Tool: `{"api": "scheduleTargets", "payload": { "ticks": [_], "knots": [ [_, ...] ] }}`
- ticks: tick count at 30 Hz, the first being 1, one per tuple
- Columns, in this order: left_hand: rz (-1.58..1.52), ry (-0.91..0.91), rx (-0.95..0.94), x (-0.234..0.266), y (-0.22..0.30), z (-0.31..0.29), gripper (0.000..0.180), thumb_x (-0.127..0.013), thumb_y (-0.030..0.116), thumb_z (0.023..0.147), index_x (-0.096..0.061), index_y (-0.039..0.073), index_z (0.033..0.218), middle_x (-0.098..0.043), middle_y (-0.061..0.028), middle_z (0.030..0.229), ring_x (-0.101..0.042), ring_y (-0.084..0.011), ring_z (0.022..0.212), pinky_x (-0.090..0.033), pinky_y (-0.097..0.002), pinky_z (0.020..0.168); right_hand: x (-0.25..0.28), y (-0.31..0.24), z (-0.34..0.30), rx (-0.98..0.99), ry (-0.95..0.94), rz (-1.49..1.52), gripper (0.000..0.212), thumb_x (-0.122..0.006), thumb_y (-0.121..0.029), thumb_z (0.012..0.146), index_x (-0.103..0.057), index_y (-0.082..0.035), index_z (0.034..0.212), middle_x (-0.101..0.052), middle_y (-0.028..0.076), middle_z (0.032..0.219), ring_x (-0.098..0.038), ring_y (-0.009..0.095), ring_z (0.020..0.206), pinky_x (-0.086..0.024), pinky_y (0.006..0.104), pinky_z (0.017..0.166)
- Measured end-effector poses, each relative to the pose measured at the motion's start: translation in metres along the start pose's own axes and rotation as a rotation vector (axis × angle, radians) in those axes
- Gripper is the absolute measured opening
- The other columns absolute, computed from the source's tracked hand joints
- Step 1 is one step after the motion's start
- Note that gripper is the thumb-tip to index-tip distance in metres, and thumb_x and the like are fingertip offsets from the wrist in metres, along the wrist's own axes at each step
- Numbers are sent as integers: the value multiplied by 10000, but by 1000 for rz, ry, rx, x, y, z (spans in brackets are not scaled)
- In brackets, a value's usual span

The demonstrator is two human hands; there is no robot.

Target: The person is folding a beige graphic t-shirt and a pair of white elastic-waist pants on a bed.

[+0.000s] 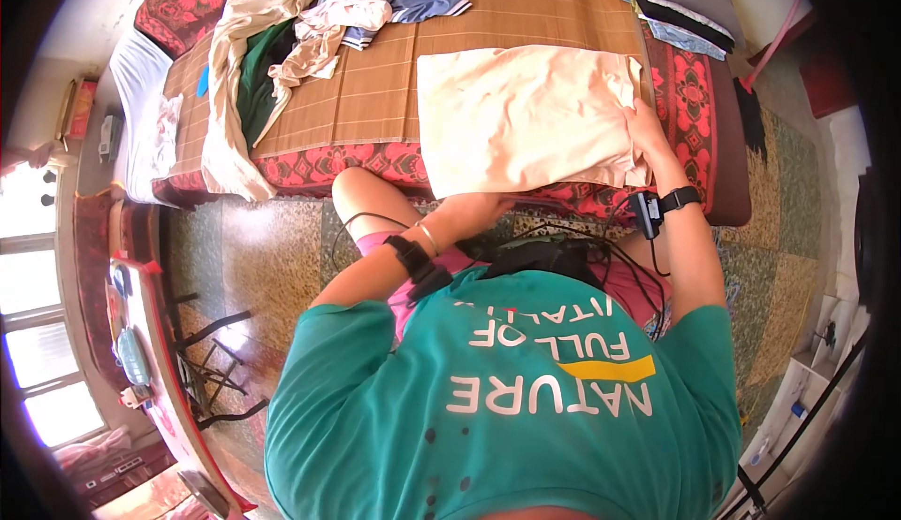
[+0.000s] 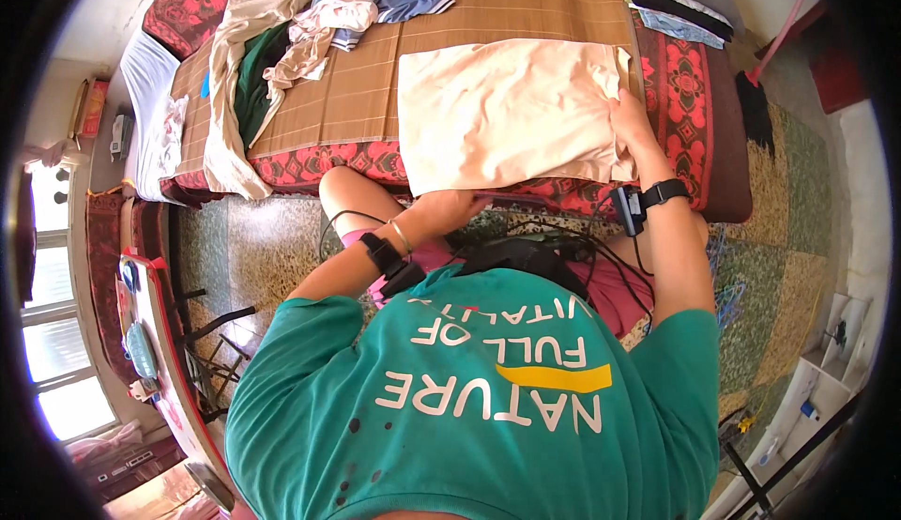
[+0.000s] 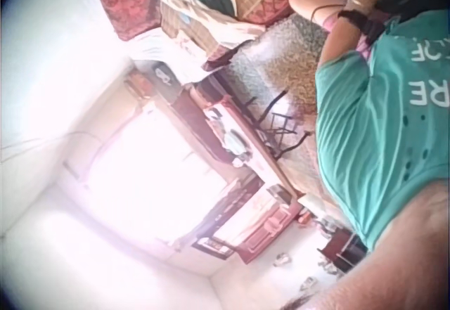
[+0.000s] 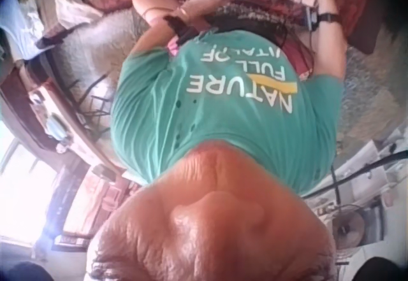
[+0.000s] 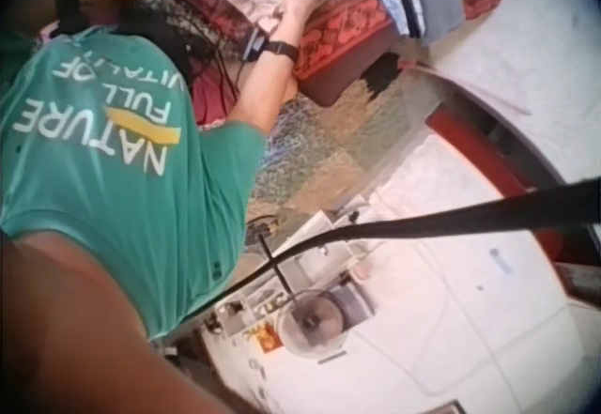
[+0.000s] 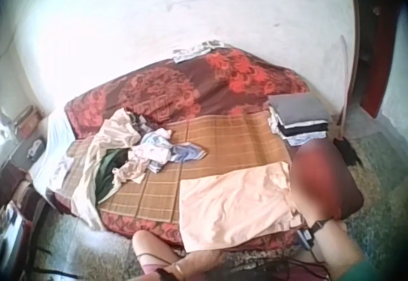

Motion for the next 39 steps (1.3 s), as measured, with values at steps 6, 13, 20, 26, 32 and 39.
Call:
{"api": "scheduleTargets", "payload": {
  "ticks": [6,13,20,26,32,39],
  "knots": [
    [-793,55,0,46,-43,-26,190,-617,197,783,-633,77,931,-626,-103,776,-613,-268,750,-501,-382,674,9,0,-15,27,-96,23,483,-586,-375,825,-555,66,1020,-628,168,929,-601,222,871,-449,330,773],
    [-814,133,990,-26,-232,-5,331,-639,300,773,-634,-24,839,-650,-157,735,-635,-257,659,-503,-335,614,3,-20,-42,136,-184,-119,537,-681,-274,756,-484,72,1116,-610,202,969,-611,252,879,-461,326,779],
    [-1445,98,1327,-61,-248,25,365,-670,342,766,-636,-20,751,-632,-82,686,-595,-165,541,-455,-266,444,2,-33,-54,35,-173,-284,455,-567,-173,823,-403,38,1191,-582,272,1006,-598,365,920,-475,395,774],
    [-1260,162,1206,-66,-253,40,315,-696,318,730,-638,11,772,-603,-58,625,-578,-133,521,-453,-267,449,12,-16,-53,175,-86,-395,451,-505,-197,856,-372,13,1233,-562,284,1060,-536,413,1005,-427,449,855],
    [-773,295,1182,-56,-234,48,474,-497,433,829,-631,-10,933,-632,-250,895,-606,-366,913,-455,-399,818,2,-25,-60,27,-70,-418,426,-431,-270,904,-378,14,1217,-567,281,1044,-539,412,991,-430,452,836],
    [-659,380,1152,-39,-229,42,325,-513,283,842,-598,-21,922,-614,-265,887,-590,-418,877,-463,-458,772,-12,-25,-61,37,24,-425,287,-383,-207,932,-402,0,1130,-590,277,897,-567,428,850,-436,489,733]
  ]
}}
Point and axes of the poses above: each hand's wrist, its own z-axis towards the middle knuckle, its own x-axis out of the back of the hand, y = z × x, the point moved 5 cm from there along z, towards the middle knuckle
